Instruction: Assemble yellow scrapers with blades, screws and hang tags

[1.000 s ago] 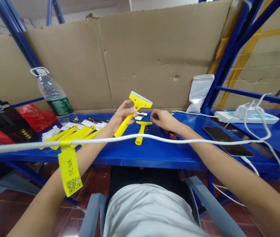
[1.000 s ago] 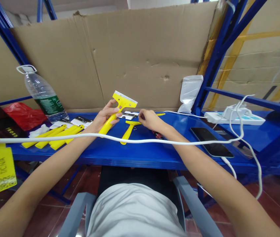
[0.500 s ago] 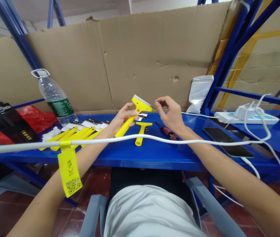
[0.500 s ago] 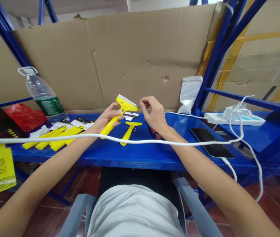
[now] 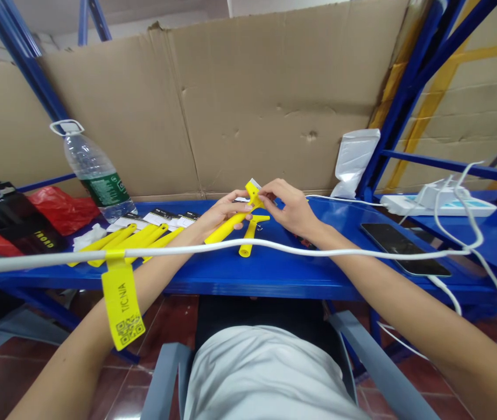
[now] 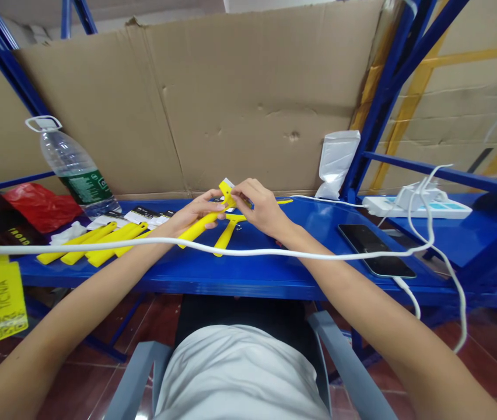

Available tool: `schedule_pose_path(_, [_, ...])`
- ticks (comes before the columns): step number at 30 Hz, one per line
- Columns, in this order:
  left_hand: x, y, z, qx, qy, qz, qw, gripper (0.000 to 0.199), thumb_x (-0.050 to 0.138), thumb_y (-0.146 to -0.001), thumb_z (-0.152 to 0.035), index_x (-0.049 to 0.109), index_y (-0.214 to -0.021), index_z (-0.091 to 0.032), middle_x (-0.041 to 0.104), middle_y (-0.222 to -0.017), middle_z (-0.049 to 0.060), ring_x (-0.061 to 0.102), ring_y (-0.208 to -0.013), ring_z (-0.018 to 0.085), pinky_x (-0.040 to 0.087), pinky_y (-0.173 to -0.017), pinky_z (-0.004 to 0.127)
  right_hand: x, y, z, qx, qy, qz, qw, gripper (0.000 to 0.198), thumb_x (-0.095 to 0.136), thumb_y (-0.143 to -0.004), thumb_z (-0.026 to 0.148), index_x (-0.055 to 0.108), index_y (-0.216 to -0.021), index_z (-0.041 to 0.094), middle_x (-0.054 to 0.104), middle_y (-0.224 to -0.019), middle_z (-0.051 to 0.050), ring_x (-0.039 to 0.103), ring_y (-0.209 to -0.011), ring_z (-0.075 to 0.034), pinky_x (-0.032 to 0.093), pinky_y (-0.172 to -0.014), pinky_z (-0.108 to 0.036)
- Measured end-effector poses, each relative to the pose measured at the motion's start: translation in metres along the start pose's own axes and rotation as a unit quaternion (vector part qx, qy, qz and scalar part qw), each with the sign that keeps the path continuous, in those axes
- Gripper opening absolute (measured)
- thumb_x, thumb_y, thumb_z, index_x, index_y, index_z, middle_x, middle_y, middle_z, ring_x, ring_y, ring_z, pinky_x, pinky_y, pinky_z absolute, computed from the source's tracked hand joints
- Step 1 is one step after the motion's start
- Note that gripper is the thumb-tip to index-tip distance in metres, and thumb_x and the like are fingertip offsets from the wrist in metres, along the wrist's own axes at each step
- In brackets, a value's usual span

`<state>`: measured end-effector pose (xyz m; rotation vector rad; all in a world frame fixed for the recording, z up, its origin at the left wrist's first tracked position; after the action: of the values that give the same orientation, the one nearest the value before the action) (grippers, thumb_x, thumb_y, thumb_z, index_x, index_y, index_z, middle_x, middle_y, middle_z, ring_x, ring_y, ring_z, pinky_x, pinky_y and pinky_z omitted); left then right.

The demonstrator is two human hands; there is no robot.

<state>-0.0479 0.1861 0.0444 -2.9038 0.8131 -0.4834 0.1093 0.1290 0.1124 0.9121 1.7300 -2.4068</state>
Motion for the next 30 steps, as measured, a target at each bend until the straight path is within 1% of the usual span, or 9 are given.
schedule_pose_path(5, [0.002,-0.002,0.004,-0.014,0.01,0.01,1.0,0.051,0.081,-0.075,0.0,0.079,-0.119,-0.025,0.08,-0.104,0.01,0.077,-0.085,0.02,0.055,-0.061,0.025,0.005,0.0,0.002,-0.048,0.013,0.006,0.999,0.016,0.054,-0.113,0.029,0.068,-0.105,0.025,0.073,-0.106,-0.01,0.067,-0.102,-0.024,0.058,-0.093,-0.041])
schedule_pose_path(7, [0.002,-0.002,0.005,-0.017,0.01,0.008,1.0,0.051,0.08,-0.076,0.0,0.079,-0.121,-0.025,0.079,-0.103,0.009,0.077,-0.085,0.02,0.055,-0.06,0.025,0.007,0.001,0.001,-0.053,0.014,0.011,0.998,0.016,0.054,-0.113,0.028,0.068,-0.106,0.025,0.073,-0.107,-0.01,0.067,-0.103,-0.024,0.057,-0.094,-0.041])
schedule_pose_path(11, [0.001,-0.001,0.008,-0.023,0.005,0.005,1.0,0.049,0.08,-0.077,0.0,0.078,-0.12,-0.024,0.08,-0.1,0.009,0.077,-0.086,0.02,0.053,-0.058,0.023,0.008,0.001,-0.005,-0.033,0.01,0.021,0.999,0.015,0.056,-0.112,0.029,0.068,-0.105,0.025,0.072,-0.108,-0.01,0.066,-0.105,-0.025,0.057,-0.096,-0.043])
schedule_pose_path(17, [0.008,0.0,0.01,-0.025,0.028,0.036,0.999,0.045,0.079,-0.075,0.004,0.077,-0.111,-0.023,0.078,-0.099,0.01,0.074,-0.081,0.019,0.049,-0.055,0.024,0.008,0.0,-0.008,-0.01,0.002,0.033,0.999,0.016,0.057,-0.111,0.032,0.07,-0.104,0.026,0.074,-0.112,-0.011,0.068,-0.109,-0.027,0.057,-0.1,-0.046])
schedule_pose_path(20, [0.008,0.0,0.014,-0.043,0.027,0.045,0.998,0.047,0.079,-0.074,0.005,0.077,-0.111,-0.023,0.078,-0.101,0.01,0.073,-0.08,0.018,0.048,-0.054,0.022,0.006,0.0,-0.007,-0.006,-0.008,0.03,0.999,0.017,0.058,-0.11,0.031,0.073,-0.103,0.025,0.075,-0.111,-0.011,0.07,-0.108,-0.027,0.058,-0.101,-0.046])
schedule_pose_path(24, [0.013,0.001,0.014,-0.052,0.045,0.061,0.996,0.048,0.078,-0.075,0.006,0.076,-0.113,-0.024,0.077,-0.096,0.008,0.072,-0.076,0.017,0.045,-0.05,0.021,0.004,-0.001,-0.011,0.024,-0.034,0.031,0.999,0.016,0.061,-0.109,0.031,0.074,-0.101,0.026,0.076,-0.11,-0.009,0.071,-0.104,-0.025,0.059,-0.098,-0.045])
schedule_pose_path(27, [0.019,0.003,0.016,-0.072,0.048,0.051,0.995,0.045,0.08,-0.078,0.003,0.074,-0.114,-0.024,0.075,-0.094,0.006,0.071,-0.071,0.015,0.043,-0.047,0.018,0.004,-0.001,-0.015,0.034,-0.054,0.031,0.997,0.013,0.065,-0.107,0.03,0.074,-0.1,0.025,0.075,-0.108,-0.009,0.07,-0.101,-0.025,0.058,-0.095,-0.043])
schedule_pose_path(30, [0.025,0.006,0.017,-0.091,0.048,0.034,0.994,0.043,0.084,-0.081,-0.001,0.071,-0.118,-0.02,0.072,-0.095,0.005,0.071,-0.07,0.013,0.041,-0.043,0.015,0.008,-0.001,-0.021,0.042,-0.054,0.045,0.997,0.011,0.066,-0.106,0.032,0.072,-0.1,0.025,0.074,-0.108,-0.008,0.068,-0.102,-0.025,0.057,-0.094,-0.043])
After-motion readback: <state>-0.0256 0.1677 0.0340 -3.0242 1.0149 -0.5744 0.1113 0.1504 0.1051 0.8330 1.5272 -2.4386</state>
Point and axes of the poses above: each hand's wrist, its own y-axis away from the middle knuckle, its own x-axis out of the palm, z = x × y, the point moved 10 cm from there along -y, towards the middle knuckle
